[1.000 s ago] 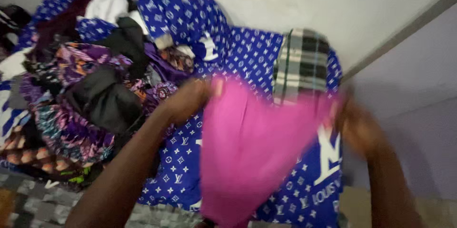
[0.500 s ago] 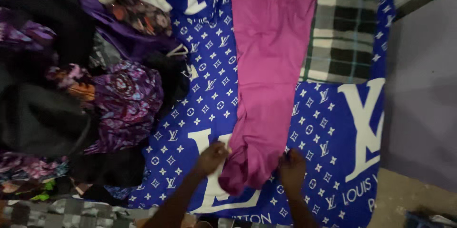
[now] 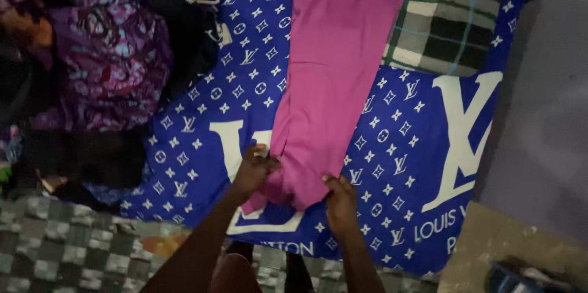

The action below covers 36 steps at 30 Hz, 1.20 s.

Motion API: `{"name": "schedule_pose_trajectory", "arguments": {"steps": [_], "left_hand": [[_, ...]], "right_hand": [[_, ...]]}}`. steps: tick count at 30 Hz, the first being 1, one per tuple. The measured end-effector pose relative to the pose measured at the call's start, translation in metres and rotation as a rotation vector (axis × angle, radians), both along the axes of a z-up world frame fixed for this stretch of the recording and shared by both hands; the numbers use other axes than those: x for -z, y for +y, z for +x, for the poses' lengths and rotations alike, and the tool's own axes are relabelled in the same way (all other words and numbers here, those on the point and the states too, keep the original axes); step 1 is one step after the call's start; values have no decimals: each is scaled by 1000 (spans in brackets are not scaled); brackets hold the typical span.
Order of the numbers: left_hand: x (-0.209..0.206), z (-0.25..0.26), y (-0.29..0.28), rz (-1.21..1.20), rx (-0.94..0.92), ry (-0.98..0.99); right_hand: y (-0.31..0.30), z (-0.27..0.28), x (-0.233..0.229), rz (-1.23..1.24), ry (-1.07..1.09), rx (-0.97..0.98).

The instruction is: The person picks up pink and black garments from a bed, folds them by hand, and places them onto a shelf in a closet.

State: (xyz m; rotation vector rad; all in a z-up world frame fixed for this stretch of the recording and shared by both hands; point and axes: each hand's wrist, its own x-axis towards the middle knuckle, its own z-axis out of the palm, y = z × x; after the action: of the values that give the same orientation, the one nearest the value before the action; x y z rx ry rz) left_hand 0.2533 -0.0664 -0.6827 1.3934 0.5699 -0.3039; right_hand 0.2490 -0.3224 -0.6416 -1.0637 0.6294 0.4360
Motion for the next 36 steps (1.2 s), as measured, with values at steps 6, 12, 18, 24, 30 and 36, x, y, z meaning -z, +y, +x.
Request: {"name": "schedule_pose_trajectory", "arguments": {"steps": [6, 12, 18, 24, 30, 36], "left_hand": [[-78, -10, -12, -393, 109, 463], [-97, -36, -37, -128, 55, 17], [-134, -34, -37, -263, 3, 242], [-120, -45, -23, -524, 94, 379], [-159, -50, -21, -653, -67, 412], [-140, -52, -29, -543, -44, 467]], "right_hand": [[-13, -5, -54, 435, 114, -5], [-46, 13, -113, -514, -924, -681], [-25, 22, -137, 57, 326, -263], [19, -16, -134, 276, 315, -418], [25, -49, -74, -27, 179, -750], [-4, -44, -37, -410, -225, -1196]]}}
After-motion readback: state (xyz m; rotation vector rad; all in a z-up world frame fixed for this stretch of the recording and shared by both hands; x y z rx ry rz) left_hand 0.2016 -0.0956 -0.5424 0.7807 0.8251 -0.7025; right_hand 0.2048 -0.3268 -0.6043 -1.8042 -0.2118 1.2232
